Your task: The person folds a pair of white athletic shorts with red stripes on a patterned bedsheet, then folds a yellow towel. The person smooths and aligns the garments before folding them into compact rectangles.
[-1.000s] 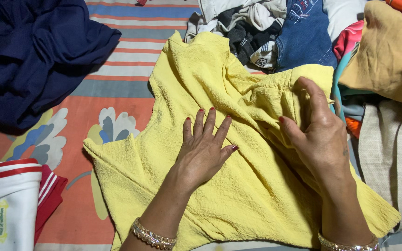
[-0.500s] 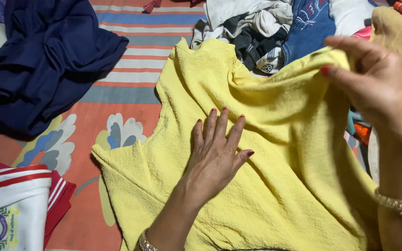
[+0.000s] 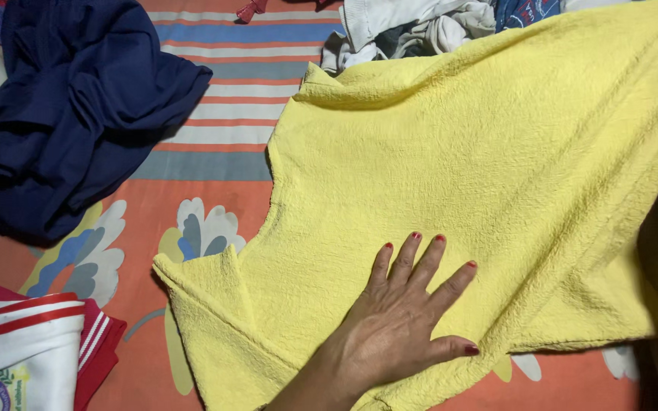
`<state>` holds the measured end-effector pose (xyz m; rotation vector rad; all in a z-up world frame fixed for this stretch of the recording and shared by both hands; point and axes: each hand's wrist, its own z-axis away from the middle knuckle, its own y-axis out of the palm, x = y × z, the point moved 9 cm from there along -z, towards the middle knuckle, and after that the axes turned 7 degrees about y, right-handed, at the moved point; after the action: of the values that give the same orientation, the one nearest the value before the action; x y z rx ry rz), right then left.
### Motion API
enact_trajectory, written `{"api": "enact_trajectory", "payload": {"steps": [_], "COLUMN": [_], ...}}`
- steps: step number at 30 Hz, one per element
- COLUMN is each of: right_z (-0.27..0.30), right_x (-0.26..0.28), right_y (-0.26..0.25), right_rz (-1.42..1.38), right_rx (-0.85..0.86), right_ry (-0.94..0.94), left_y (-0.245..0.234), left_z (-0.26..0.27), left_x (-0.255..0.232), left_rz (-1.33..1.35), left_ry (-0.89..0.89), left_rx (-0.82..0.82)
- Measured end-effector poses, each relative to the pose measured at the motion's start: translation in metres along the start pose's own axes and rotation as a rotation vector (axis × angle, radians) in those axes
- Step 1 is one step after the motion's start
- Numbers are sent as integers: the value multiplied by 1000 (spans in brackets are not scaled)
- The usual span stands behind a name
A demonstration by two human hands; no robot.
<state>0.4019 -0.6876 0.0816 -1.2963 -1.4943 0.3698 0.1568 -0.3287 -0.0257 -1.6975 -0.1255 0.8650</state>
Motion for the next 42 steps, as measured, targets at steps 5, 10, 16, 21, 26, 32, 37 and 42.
{"api": "enact_trajectory", "payload": {"steps": [5, 10, 16, 21, 26, 32, 37, 42], "right_z": [45, 146, 258, 311, 324, 334, 353, 376], "right_x": [11, 38, 15, -6, -39, -127, -205, -300], "right_y": [-25, -61, -66, -60, -76, -93, -91, -86], "right_rz": [40, -55, 445, 666, 412, -33, -326, -81], "right_rx": [41, 118, 457, 653, 496, 350, 375, 410], "right_ry": [-134, -436, -32, 223, 322, 391, 248, 332], "left_y": [2, 0, -15, -16, 2, -3, 15, 23], "left_z": [-3, 1, 5, 18, 48, 99, 119, 121], "left_x": [5, 7, -7, -71, -87, -70, -79, -71], "left_rz": [-9, 25, 82, -79, -404, -549, -354, -216], "left_ry": [-43, -106, -133, 63, -44, -173, -44, -68], "left_rx": [65, 97, 45, -31, 62, -102, -128, 3]}}
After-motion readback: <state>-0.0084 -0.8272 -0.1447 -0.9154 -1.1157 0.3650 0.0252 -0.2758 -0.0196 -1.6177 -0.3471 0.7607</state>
